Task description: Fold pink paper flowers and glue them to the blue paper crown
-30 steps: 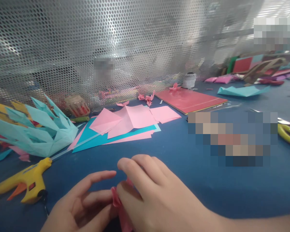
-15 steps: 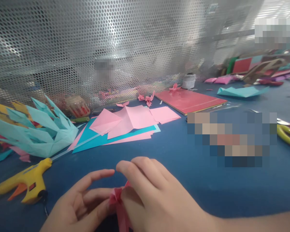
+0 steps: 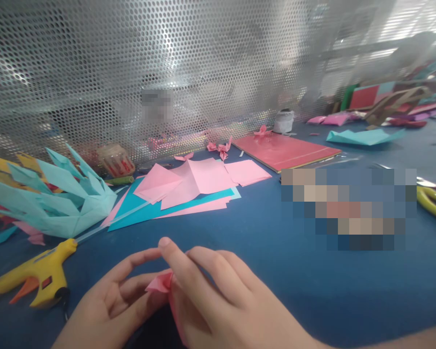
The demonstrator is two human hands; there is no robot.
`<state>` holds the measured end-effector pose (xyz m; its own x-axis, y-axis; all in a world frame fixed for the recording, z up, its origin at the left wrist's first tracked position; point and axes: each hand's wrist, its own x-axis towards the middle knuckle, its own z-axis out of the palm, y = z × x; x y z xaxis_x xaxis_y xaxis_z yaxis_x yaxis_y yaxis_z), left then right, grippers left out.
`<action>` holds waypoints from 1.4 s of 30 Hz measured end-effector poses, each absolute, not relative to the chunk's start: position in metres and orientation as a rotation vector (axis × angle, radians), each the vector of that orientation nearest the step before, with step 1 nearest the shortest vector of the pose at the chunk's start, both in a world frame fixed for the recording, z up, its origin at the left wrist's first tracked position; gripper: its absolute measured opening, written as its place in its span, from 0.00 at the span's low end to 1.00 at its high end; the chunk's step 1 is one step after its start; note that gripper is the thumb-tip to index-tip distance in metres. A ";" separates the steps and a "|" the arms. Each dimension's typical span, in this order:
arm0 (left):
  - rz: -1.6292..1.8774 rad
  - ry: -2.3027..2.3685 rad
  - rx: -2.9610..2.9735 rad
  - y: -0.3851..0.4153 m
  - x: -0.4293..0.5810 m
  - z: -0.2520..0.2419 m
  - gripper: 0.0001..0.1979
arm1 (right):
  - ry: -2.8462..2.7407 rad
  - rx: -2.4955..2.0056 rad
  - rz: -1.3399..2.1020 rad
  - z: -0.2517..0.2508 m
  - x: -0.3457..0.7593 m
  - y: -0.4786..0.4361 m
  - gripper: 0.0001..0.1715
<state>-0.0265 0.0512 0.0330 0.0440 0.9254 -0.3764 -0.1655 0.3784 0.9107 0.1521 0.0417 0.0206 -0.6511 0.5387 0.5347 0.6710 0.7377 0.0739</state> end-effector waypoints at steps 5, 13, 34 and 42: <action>1.029 1.236 0.814 0.052 -0.028 0.029 0.29 | -2.454 -0.921 -0.291 0.019 0.152 0.042 0.18; 1.028 1.241 0.836 0.052 -0.034 0.024 0.30 | -2.365 -1.029 -0.261 0.029 0.147 0.043 0.22; 1.004 1.241 0.769 0.051 -0.033 0.028 0.33 | -2.283 -1.026 0.177 0.026 0.151 0.042 0.19; 0.938 1.127 0.790 0.054 -0.039 0.019 0.31 | -2.309 -1.087 0.231 0.029 0.152 0.042 0.19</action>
